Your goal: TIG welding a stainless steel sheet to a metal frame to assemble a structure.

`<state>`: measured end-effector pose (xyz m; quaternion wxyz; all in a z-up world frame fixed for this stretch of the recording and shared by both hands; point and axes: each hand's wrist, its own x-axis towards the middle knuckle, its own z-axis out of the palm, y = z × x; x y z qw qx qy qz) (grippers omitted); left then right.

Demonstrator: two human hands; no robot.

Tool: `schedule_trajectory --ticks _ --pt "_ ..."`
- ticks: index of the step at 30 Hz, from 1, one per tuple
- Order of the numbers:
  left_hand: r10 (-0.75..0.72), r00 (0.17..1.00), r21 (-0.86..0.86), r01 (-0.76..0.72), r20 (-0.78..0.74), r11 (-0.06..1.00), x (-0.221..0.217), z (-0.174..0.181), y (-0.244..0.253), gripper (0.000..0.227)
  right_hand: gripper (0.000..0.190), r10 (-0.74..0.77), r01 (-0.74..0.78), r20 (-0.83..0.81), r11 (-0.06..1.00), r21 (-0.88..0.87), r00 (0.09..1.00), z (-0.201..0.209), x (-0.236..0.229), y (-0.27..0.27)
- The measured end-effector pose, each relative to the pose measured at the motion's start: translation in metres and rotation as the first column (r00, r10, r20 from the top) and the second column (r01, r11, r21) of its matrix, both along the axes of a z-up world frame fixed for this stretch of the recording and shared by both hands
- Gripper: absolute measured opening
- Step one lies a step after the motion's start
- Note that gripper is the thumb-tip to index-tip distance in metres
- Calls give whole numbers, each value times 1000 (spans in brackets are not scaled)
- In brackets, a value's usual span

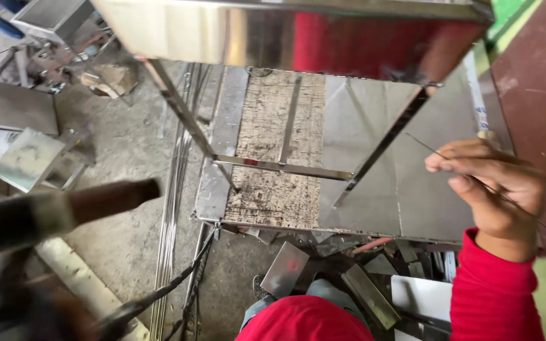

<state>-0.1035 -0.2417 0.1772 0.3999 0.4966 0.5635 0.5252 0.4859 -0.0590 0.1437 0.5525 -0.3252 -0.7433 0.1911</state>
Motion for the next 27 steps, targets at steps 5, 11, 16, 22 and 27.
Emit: schedule_trajectory --ticks 5,11,16,22,27 --pt "217 952 194 -260 217 946 195 -27 40 25 18 110 -110 51 994 -9 993 8 12 8" --pt "310 950 10 -310 -28 951 195 -59 34 22 21 222 -221 86 975 -16 971 -3 47 36" --pt "254 962 -72 -247 98 966 217 -90 9 19 24 294 -293 100 956 -19 951 -4 55 50" --pt "127 992 96 -129 18 987 286 -147 19 31 27 465 -466 -60 853 -235 883 -34 29 30" --pt "-41 996 281 62 -81 958 322 -144 35 24 25 564 -581 -167 725 -371 809 -82 16 19"
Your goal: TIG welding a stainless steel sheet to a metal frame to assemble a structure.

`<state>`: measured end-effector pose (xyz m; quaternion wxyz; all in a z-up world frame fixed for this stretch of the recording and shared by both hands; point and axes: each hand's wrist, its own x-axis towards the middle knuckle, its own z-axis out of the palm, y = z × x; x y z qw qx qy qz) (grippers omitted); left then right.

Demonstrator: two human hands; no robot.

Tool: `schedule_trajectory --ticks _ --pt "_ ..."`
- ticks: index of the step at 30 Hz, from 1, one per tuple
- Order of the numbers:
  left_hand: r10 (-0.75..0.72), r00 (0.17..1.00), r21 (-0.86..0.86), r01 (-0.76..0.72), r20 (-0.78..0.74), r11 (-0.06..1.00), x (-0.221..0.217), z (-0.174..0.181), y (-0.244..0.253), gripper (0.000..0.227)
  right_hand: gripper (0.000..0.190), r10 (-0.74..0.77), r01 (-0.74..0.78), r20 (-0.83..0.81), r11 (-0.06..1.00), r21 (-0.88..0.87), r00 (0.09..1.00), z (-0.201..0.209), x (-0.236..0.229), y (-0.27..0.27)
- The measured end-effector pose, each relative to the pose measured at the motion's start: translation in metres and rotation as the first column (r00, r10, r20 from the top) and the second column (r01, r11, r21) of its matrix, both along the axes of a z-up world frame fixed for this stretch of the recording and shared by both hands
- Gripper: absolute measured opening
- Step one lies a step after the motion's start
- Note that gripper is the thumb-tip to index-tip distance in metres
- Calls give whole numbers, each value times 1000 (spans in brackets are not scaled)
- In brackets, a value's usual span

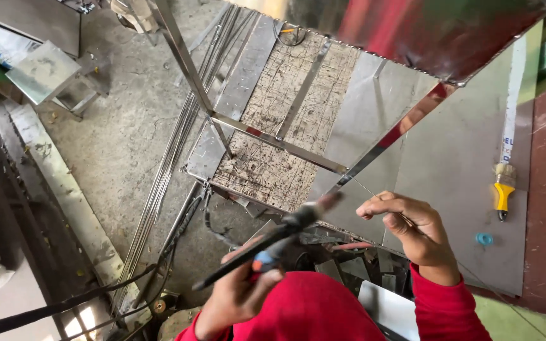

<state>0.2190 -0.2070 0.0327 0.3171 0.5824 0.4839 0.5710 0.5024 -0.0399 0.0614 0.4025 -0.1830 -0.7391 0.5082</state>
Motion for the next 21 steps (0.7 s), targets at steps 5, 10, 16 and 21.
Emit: schedule_trajectory --ticks 5,10,16,21 --pt "-127 981 -106 113 -144 988 -6 26 6 44 27 26 -21 38 992 -128 999 -34 2 1" --pt "32 994 -281 -1 105 960 -32 96 -18 46 41 -49 54 115 997 -46 992 -7 -15 -10" --pt "78 775 -53 -57 627 997 35 80 -12 47 42 -153 152 -16 964 218 988 48 16 5" --pt "-92 988 380 37 126 924 61 50 84 51 38 -227 227 -37 930 289 973 98 38 32"
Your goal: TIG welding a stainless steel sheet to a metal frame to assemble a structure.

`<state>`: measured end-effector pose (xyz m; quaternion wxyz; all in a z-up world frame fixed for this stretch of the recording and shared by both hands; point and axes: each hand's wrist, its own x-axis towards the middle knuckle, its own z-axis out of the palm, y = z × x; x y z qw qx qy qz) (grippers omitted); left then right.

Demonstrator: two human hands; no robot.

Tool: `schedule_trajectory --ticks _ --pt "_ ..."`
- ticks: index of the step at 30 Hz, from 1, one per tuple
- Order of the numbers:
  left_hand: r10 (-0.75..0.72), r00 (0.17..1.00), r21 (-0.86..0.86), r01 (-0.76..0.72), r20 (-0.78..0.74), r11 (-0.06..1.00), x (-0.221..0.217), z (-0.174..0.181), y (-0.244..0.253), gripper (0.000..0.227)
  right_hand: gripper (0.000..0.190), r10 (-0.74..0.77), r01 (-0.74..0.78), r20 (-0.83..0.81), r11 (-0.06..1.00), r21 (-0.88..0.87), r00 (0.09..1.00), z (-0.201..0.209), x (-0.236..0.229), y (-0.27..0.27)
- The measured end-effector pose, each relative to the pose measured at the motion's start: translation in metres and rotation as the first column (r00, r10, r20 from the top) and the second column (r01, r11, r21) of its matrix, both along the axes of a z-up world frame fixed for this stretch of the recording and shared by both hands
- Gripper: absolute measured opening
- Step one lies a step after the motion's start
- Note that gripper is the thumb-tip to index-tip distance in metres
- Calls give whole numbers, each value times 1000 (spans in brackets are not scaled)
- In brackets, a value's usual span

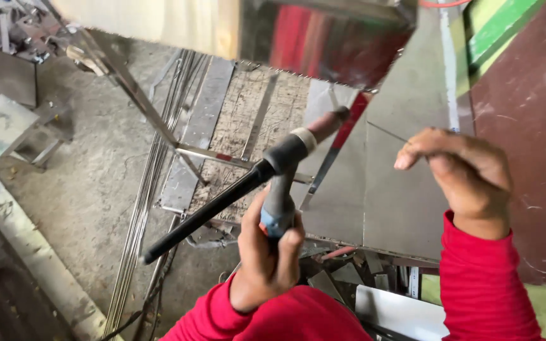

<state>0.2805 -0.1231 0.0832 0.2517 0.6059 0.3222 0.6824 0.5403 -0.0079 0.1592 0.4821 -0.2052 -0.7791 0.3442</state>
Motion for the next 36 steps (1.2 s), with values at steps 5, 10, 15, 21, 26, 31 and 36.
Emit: schedule_trajectory --ticks 5,10,15,21,26,31,36 --pt "257 966 121 -257 14 959 29 -34 42 63 18 -4 0 -42 997 -81 999 9 18 31" --pt "300 954 74 -297 -31 952 35 -52 51 66 16 47 -49 -35 996 -72 998 13 10 39" --pt "473 860 277 -415 -191 867 32 -69 68 68 13 12 -11 11 998 -59 1000 16 -2 42" --pt "587 760 340 -493 -280 801 27 -77 75 67 10 -38 38 5 997 -67 999 16 -3 46" --pt "489 832 303 -411 -262 860 25 -71 81 61 12 -21 21 8 998 -62 1000 19 -7 47" --pt "526 816 322 -445 -240 836 20 -88 79 64 11 -42 42 19 999 -13 999 18 -6 43" --pt "336 940 186 -321 -55 929 12 -69 66 62 10 -33 33 11 999 -2 999 16 -3 42"
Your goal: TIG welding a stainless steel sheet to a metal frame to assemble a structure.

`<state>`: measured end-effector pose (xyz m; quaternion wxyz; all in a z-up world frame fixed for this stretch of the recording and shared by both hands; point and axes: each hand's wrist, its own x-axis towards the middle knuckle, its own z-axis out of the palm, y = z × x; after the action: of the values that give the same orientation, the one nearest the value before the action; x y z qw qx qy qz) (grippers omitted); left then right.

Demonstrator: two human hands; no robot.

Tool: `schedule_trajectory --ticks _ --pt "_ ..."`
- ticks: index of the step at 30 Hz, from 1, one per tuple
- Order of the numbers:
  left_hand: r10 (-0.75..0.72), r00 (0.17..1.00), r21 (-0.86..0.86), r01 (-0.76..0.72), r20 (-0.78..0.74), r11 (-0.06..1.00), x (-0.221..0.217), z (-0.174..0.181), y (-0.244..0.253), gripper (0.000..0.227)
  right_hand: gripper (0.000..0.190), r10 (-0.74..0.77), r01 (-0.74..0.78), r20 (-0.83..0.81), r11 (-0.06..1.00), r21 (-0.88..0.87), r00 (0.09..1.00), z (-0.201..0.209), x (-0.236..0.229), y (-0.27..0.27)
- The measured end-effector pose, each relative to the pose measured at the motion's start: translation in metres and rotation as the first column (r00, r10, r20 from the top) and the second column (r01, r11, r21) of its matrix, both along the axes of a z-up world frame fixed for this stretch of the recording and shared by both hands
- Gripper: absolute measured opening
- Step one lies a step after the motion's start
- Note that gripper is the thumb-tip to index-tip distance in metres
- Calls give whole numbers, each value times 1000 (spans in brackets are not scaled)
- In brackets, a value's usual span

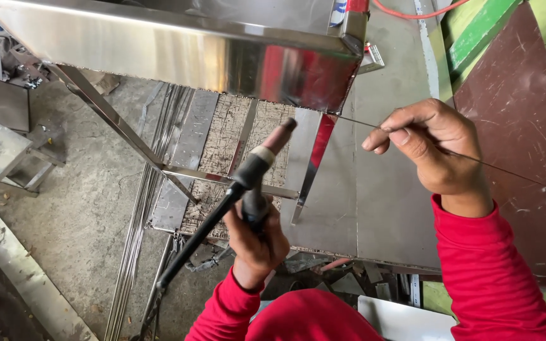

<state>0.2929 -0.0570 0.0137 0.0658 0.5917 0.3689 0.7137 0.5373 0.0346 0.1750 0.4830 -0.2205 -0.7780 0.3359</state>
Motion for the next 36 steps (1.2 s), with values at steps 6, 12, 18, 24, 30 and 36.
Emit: schedule_trajectory --ticks 6,12,18,24,30,36 --pt "-15 1000 45 14 23 999 -12 33 -1 71 11 -10 10 -10 1000 5 1000 -1 -1 0" --pt "47 998 127 -51 35 991 -12 18 5 75 10 -33 33 -20 999 9 999 -3 -4 -2" --pt "248 934 129 -221 -257 967 -3 -19 20 64 9 -77 77 -18 997 27 997 -2 -8 -8" --pt "155 941 78 -138 -302 987 0 -9 27 62 8 -70 70 -20 998 3 997 -3 -7 -7" --pt "174 933 103 -149 -315 984 1 -16 29 64 8 -42 43 -20 999 29 999 -4 -6 -4" --pt "224 912 161 -178 -343 971 -1 -20 31 72 9 -56 57 -21 997 42 998 -3 -7 -4"
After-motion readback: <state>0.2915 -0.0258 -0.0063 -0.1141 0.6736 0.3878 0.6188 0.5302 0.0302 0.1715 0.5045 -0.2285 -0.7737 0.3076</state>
